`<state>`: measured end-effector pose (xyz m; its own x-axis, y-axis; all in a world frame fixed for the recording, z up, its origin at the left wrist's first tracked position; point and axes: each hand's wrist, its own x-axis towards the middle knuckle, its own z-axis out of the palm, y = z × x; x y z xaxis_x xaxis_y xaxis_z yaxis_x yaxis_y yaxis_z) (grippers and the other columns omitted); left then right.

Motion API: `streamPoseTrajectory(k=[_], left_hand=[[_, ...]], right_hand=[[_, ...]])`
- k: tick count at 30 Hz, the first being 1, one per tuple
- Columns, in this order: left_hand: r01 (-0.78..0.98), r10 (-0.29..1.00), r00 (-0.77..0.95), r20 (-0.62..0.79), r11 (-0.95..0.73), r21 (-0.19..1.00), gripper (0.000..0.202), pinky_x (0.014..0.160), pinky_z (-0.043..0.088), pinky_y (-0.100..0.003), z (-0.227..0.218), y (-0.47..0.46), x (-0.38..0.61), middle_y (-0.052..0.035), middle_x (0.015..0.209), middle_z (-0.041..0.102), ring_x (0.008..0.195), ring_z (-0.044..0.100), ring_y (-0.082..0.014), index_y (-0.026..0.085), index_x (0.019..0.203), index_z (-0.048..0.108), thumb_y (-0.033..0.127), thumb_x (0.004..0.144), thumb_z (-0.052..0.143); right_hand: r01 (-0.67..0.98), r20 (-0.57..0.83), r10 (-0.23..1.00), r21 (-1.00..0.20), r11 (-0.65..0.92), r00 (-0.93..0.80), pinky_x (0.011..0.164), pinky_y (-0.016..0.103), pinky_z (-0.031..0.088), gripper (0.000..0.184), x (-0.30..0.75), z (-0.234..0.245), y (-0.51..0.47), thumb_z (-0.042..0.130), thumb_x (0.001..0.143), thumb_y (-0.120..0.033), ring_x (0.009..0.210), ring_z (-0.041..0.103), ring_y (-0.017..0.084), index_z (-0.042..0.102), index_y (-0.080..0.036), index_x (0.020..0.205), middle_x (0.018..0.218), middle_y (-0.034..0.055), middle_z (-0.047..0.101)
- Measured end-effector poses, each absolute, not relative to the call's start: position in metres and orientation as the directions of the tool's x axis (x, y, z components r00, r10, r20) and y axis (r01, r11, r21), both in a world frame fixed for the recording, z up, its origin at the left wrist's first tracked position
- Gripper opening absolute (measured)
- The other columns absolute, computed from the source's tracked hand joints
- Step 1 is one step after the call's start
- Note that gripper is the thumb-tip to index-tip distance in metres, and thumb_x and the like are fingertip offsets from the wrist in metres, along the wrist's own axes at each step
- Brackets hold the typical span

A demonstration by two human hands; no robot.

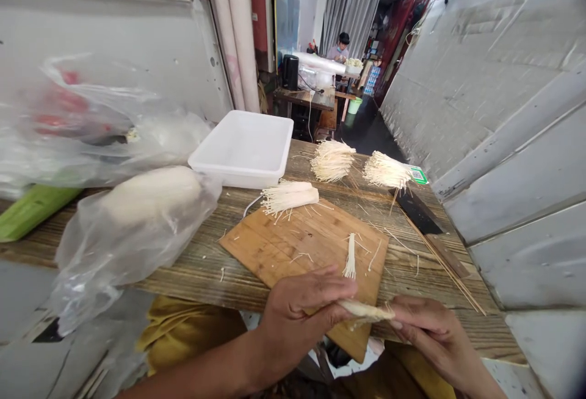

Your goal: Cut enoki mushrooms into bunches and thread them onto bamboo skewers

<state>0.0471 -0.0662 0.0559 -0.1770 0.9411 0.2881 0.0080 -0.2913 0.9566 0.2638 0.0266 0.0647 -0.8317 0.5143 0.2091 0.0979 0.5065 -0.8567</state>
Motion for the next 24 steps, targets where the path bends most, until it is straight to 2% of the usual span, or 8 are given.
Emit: streamPoseTrajectory(k=[6, 9, 15, 24], left_hand=[[0.151, 0.894, -0.086, 0.439, -0.424, 0.893, 0.023, 0.1, 0.045, -0.039, 0.065, -0.076, 0.037, -0.0015, 0.091, 0.076, 0.088, 0.072, -0.0188, 0.028, 0.091, 0.075, 0.01, 0.078, 0.068], [0.144, 0.884, -0.067, 0.463, -0.45, 0.881, 0.02, 0.096, 0.048, -0.038, 0.069, -0.077, 0.035, -0.003, 0.089, 0.076, 0.085, 0.072, -0.0196, 0.027, 0.088, 0.075, 0.011, 0.077, 0.068], [0.036, 0.94, -0.009, 0.34, -0.34, 0.94, 0.013, 0.092, 0.051, -0.041, 0.067, -0.077, 0.034, -0.0039, 0.088, 0.076, 0.086, 0.072, -0.0223, 0.028, 0.083, 0.076, 0.018, 0.078, 0.069], [-0.014, 0.965, 0.06, 0.255, -0.254, 0.967, 0.021, 0.094, 0.05, -0.04, 0.063, -0.075, 0.037, -0.0044, 0.095, 0.075, 0.093, 0.071, -0.0223, 0.03, 0.09, 0.075, 0.014, 0.079, 0.066]], right_hand=[[0.024, 0.268, 0.414, -0.816, 0.578, -0.87, 0.054, 0.02, 0.042, 0.039, 0.265, 0.064, 0.026, 0.049, 0.092, -0.018, 0.06, 0.055, 0.01, 0.059, -0.035, 0.126, 0.071, -0.0001, 0.062], [0.032, 0.262, 0.392, -0.796, 0.605, -0.882, 0.056, 0.021, 0.044, 0.04, 0.265, 0.068, 0.026, 0.045, 0.095, -0.021, 0.064, 0.059, 0.011, 0.055, -0.036, 0.13, 0.08, 0.0019, 0.066], [0.083, 0.206, 0.376, -0.777, 0.625, -0.904, 0.056, 0.024, 0.044, 0.039, 0.271, 0.076, 0.026, 0.043, 0.096, -0.027, 0.062, 0.057, 0.013, 0.052, -0.037, 0.132, 0.076, 0.0011, 0.064], [0.094, 0.201, 0.324, -0.703, 0.705, -0.924, 0.054, 0.024, 0.041, 0.04, 0.278, 0.077, 0.031, 0.042, 0.096, -0.025, 0.061, 0.056, 0.013, 0.051, -0.035, 0.134, 0.077, 0.0021, 0.065]])
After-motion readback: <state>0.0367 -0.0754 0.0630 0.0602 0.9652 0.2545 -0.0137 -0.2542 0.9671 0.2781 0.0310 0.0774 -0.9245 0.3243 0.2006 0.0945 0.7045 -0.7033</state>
